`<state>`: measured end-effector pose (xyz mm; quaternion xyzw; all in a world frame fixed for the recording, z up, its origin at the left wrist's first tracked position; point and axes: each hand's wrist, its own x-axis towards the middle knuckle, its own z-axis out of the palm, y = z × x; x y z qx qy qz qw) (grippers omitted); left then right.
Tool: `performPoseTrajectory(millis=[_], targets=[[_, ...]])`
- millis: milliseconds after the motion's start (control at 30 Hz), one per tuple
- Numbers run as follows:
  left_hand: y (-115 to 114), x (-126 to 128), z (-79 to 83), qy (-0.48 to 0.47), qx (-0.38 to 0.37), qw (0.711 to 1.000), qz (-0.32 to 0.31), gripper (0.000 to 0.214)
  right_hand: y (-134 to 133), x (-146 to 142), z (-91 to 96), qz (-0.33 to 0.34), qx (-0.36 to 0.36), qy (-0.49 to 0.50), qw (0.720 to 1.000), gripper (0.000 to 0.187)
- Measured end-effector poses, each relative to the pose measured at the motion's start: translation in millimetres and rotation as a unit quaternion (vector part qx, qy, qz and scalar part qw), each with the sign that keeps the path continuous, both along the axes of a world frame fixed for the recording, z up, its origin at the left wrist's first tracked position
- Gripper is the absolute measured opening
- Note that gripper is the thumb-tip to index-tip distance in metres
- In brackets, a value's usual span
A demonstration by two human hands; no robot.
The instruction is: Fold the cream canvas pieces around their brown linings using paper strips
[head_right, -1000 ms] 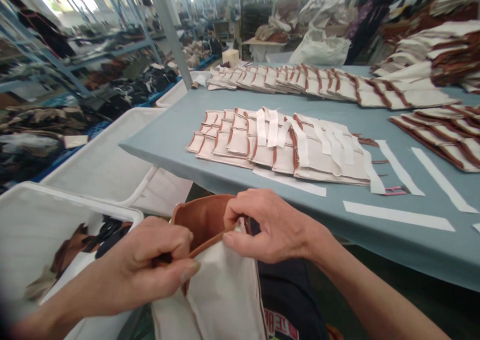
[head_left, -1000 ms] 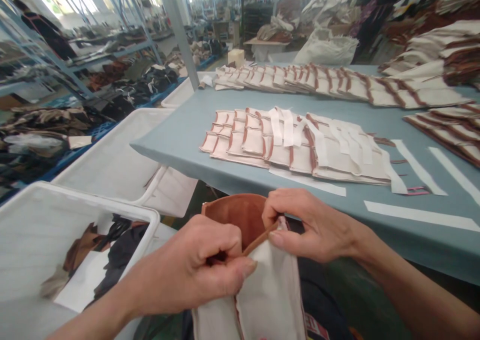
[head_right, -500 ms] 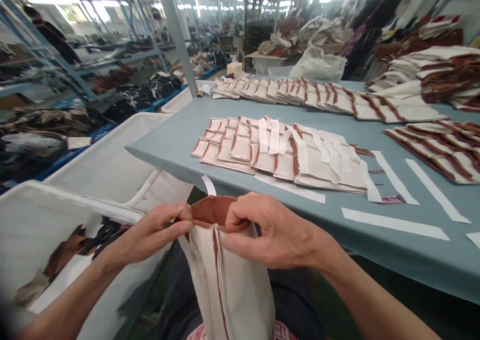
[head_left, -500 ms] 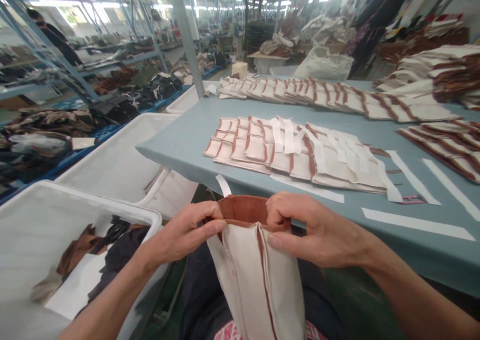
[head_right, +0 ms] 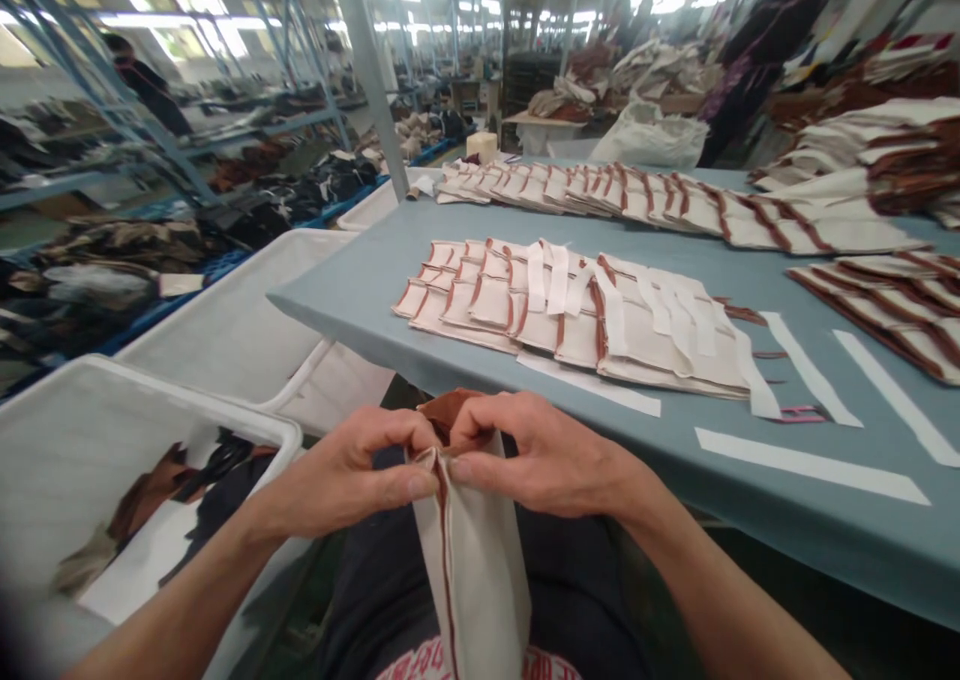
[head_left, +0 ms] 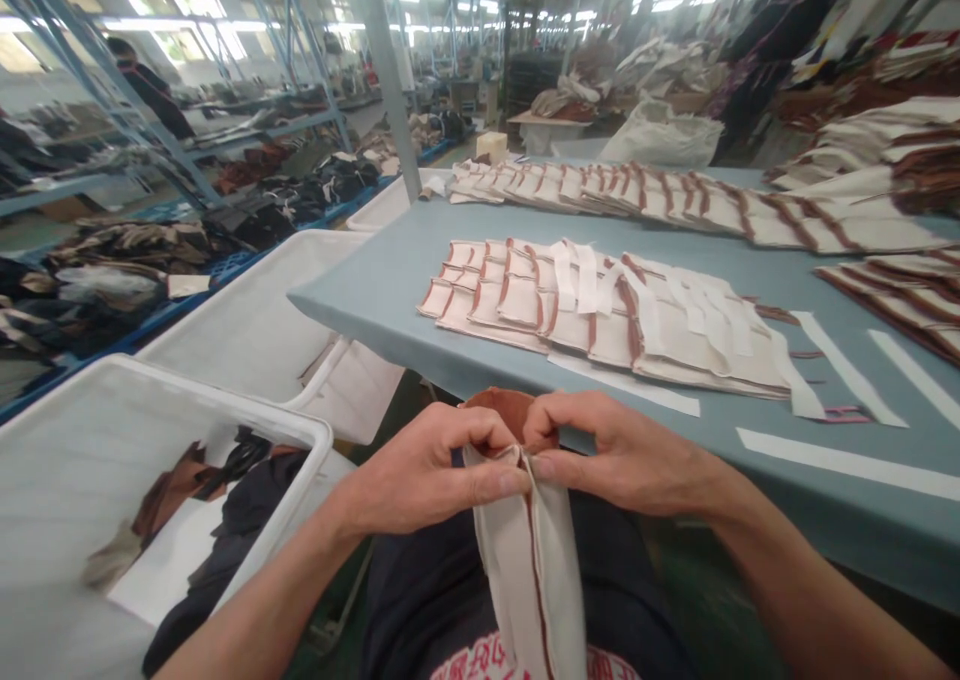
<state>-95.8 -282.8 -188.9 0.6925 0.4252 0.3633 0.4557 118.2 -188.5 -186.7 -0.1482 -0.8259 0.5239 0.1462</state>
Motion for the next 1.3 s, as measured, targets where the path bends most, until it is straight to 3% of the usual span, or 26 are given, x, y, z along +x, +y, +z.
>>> performPoseTrajectory(millis=[300, 700, 933, 1100, 1300], targets=[[-2, 7, 4.1, 0.029, -0.001, 1.000, 0.008, 0.030, 5, 2, -12.5, 0.016, -0.037, 0.022, 0.999, 0.020], [-3, 15, 27.0, 0.132, 0.025, 0.990, 0.030, 0.021, -4, 6, -2.6, -0.012, 0.029, 0.080, 0.996, 0.012], [0, 19, 27.6, 0.132, 0.003, 0.991, 0.038, 0.024, -10, 5, -2.2, -0.066, 0.055, 0.081, 0.993, 0.017], [9, 21, 30.6, 0.174, -0.004, 0.984, 0.042, 0.029, 1, -4, 2.2, -0.039, 0.019, 0.045, 0.998, 0.020], [12, 17, 18.0, 0.088, -0.012, 0.994, 0.060, 0.035, 7, -9, -7.4, -0.039, 0.044, 0.026, 0.998, 0.021]])
